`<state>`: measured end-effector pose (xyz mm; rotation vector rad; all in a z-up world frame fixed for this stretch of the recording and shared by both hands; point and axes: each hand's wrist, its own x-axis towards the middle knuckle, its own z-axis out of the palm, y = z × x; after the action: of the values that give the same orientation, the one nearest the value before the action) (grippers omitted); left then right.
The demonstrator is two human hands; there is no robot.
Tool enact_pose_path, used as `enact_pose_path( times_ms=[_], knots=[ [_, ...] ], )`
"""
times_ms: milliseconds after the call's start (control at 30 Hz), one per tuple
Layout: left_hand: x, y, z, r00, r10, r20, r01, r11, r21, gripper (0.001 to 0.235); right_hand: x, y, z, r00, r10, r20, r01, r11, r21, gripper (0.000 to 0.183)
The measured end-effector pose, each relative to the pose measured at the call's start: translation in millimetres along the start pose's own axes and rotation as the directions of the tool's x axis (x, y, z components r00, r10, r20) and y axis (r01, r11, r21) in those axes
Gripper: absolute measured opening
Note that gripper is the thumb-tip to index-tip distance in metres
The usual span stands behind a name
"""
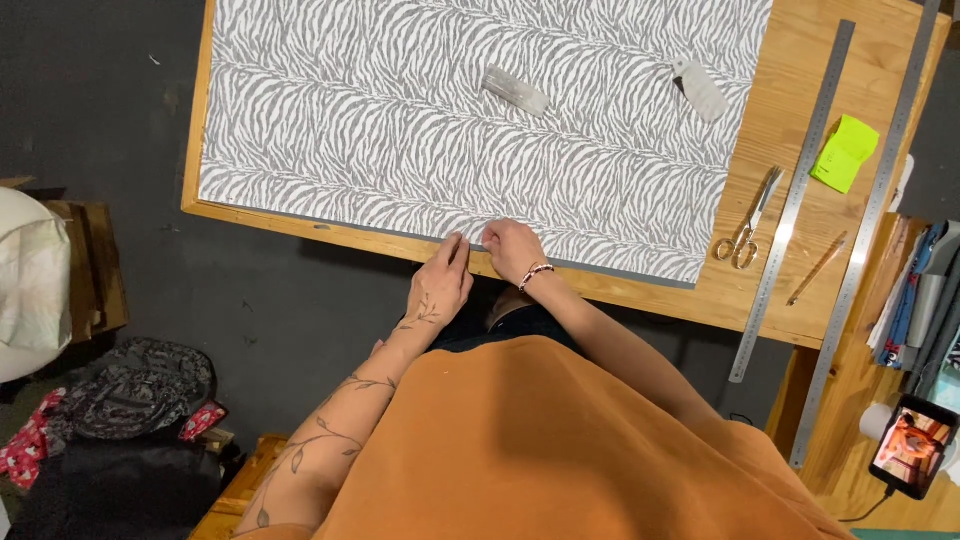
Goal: The person unfolds a zebra-print fabric on a table, smooths it out, and then uses pins to secure the fabric to the table surface. They place multiple pins along the edges and corners of the fabric.
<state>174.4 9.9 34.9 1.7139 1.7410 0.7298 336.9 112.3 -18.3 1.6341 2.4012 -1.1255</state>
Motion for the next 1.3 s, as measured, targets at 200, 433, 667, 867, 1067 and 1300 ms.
enact_pose_path(
  times_ms=[200,433,667,867,1067,1300],
  knots=[
    [-1,-3,-5,0.999,0.040,-0.037,-0.043,0.994,-0.102,0.041,5,4,11,0.999,0.044,-0.012,-0.043,0.996,0.074,0.004],
    [1,-40,27,0.973,0.216,-0.075,-0.188,0.943,0.274,0.034,-1,-8,5,0.998,0.049,-0.048,-0.044,0.994,0.099,0.002],
    [2,-26,13,0.956,0.275,-0.100,-0.235,0.925,0.298,0.032,-7,-22,-9,0.994,0.095,-0.045,-0.088,0.987,0.137,0.007],
    [1,-20,8,0.950,0.296,-0.104,-0.252,0.918,0.305,0.034,-13,-16,-28,0.994,0.107,-0.029,-0.095,0.957,0.275,0.032],
    [0,2,3,0.939,0.336,-0.077,-0.280,0.873,0.398,0.050,-55,6,-68,0.977,0.134,-0.166,-0.058,0.915,0.400,0.016],
    [8,8,9,0.938,0.346,0.000,-0.301,0.816,0.493,0.046,-95,91,-96,0.844,0.289,-0.453,-0.152,0.937,0.315,0.013]
  ],
)
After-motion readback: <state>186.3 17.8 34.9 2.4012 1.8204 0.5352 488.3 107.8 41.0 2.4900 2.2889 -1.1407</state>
